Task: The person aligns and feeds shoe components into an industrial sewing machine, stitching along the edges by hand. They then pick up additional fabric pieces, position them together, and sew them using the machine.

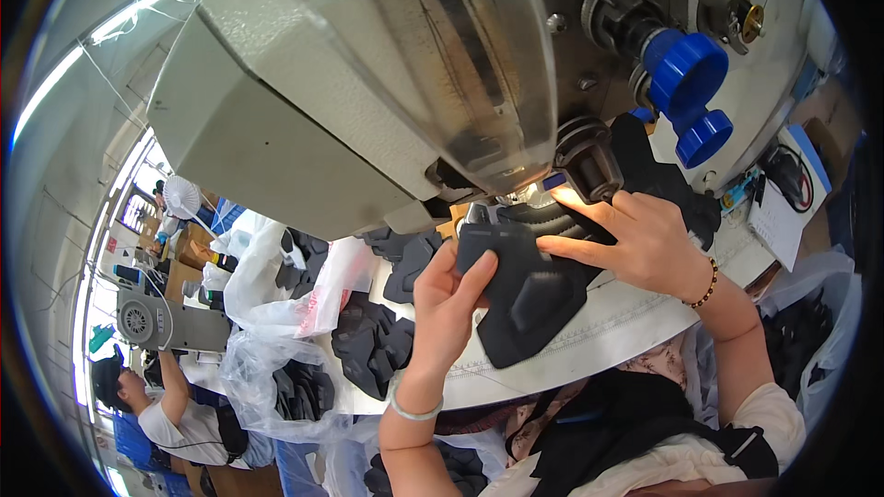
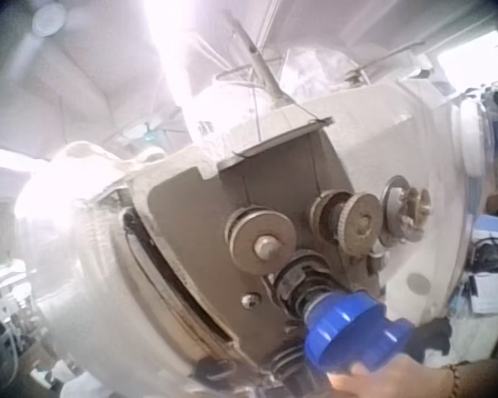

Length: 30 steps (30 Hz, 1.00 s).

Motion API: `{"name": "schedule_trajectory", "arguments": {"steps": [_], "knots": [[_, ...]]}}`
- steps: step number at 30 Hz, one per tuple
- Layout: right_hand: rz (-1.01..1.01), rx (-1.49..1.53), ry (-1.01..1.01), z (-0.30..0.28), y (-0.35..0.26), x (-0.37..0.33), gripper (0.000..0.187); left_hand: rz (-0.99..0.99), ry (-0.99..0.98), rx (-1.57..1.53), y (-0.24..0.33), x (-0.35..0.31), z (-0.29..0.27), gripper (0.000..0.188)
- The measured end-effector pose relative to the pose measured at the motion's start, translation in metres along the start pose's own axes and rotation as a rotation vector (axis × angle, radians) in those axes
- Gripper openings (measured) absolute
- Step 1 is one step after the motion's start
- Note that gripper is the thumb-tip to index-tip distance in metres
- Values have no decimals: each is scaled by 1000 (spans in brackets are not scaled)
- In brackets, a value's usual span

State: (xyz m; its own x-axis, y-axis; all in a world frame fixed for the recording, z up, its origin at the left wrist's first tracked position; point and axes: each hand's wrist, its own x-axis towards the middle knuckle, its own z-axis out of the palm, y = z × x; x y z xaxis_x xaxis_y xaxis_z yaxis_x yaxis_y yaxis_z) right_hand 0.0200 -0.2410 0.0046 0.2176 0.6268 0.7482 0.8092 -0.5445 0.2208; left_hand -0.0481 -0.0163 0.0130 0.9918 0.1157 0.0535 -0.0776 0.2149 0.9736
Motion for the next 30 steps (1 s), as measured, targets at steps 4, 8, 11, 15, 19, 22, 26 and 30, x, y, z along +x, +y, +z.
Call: {"name": "schedule_trajectory", "arguments": {"steps": [4, 8, 11, 15, 19, 22, 26, 30], "knots": [[29, -15, -1, 4, -3, -4, 46, 80, 55, 129, -13, 9, -4, 15], [88, -43, -82, 5, -9, 2, 58, 98, 95, 160, -9, 11, 3, 16], [129, -101, -135, 5, -11, 2, 65, 111, 78, 218, -8, 13, 5, 17], [144, -120, -191, -1, -8, 4, 68, 916, 407, 913, -35, 22, -21, 16], [148, -112, -191, -2, -11, 4, 69, 1417, -91, 1486, -22, 20, -31, 29], [155, -110, -199, -1, -12, 3, 65, 1362, -166, 1442, -18, 26, -14, 31], [143, -63, -67, 6, -10, -4, 51, 1317, -141, 1353, -15, 25, -8, 32], [134, -37, -11, 3, -10, -2, 42, 1276, -143, 1281, -13, 24, -10, 35]]}}
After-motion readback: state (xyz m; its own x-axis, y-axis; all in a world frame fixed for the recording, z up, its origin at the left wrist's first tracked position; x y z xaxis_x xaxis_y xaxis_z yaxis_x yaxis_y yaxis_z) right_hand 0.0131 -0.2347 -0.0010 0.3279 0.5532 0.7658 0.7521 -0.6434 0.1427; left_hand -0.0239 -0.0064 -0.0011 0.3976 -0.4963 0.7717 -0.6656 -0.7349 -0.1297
